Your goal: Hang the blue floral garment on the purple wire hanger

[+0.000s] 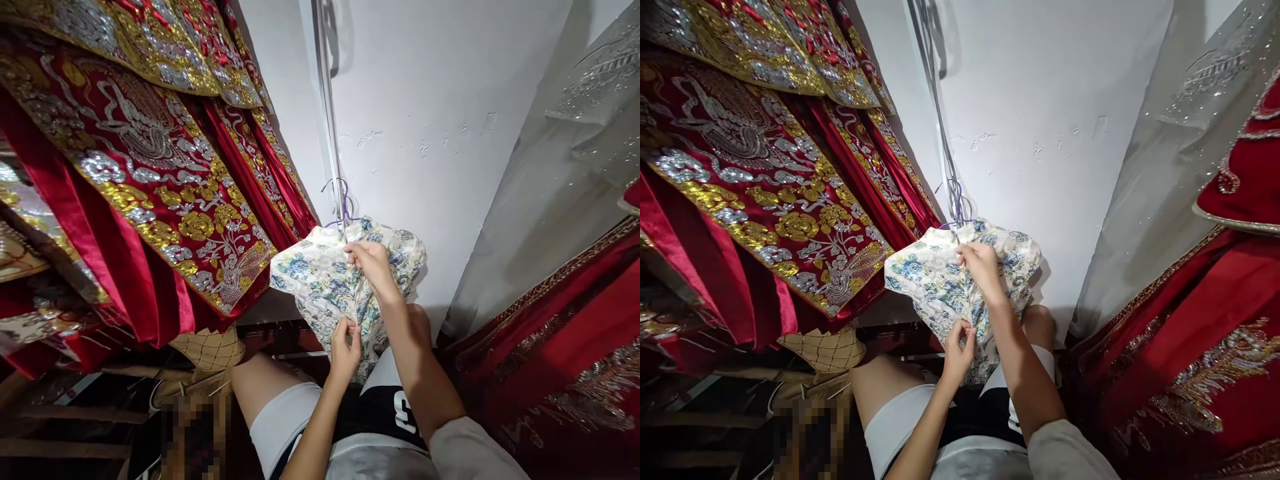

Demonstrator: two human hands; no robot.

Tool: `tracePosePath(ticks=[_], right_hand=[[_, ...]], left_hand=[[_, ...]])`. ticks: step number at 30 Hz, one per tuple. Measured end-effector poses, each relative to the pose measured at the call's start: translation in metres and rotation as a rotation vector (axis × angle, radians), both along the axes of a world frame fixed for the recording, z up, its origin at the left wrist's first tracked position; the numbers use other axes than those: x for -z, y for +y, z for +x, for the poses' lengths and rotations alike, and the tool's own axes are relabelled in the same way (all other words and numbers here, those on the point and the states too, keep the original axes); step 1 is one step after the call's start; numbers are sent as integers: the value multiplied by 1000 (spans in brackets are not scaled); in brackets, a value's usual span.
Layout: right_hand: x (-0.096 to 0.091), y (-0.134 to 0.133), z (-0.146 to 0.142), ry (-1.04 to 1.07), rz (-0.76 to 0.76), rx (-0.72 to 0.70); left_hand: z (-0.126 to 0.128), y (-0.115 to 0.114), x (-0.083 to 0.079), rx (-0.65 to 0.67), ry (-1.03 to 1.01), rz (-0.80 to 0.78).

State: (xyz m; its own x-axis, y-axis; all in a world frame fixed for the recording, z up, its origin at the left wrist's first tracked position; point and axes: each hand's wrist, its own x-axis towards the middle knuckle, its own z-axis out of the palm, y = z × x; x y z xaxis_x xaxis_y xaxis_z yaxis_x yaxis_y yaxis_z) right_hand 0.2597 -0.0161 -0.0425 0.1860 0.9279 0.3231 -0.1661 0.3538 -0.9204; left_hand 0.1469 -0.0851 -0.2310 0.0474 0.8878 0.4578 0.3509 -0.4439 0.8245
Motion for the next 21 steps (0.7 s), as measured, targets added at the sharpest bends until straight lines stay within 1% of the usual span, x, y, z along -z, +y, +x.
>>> tracePosePath(ticks=[2, 4, 5, 6, 7, 8, 10, 12, 13, 14, 15, 16, 18, 19, 21], right_hand=[[-8, -2, -3, 23, 48, 34], [-7, -8, -3, 29, 60, 21], [-6, -11, -2, 29, 54, 1], [-4, -13, 0, 29, 44, -21], [-2, -15, 2, 30, 38, -37], [0, -18, 4, 31, 36, -43], [-1, -23, 6, 27, 45, -47], [-4, -28, 8, 13, 64, -73], [-7, -31, 8, 4, 78, -90], [-8, -32, 8, -3, 97, -102], [-9, -33, 8, -7, 119, -103], [-7, -32, 8, -10, 138, -91], [2, -27, 8, -11, 137, -38], [10, -23, 9, -20, 105, -12], [33, -16, 10, -50, -14, 29]], left_hand=[[0, -1, 2, 45, 12, -17], [-2, -1, 0, 94, 4, -27], [-3, 0, -5, 118, -8, -16], [-5, 3, -14, 140, -21, 4], [-7, 8, -27, 156, -34, 26], [-10, 14, -44, 162, -52, 65], [-14, 29, -87, 135, -90, 141], [-16, 44, -133, 81, -107, 343], [-17, 49, -154, 62, -61, 427], [-16, 53, -172, 49, 22, 494], [-15, 54, -186, 41, 111, 547], [-14, 54, -195, 33, 190, 590], [-12, 50, -204, 3, 289, 661], [-13, 48, -205, -32, 299, 699], [-20, 46, -206, -157, 238, 761]])
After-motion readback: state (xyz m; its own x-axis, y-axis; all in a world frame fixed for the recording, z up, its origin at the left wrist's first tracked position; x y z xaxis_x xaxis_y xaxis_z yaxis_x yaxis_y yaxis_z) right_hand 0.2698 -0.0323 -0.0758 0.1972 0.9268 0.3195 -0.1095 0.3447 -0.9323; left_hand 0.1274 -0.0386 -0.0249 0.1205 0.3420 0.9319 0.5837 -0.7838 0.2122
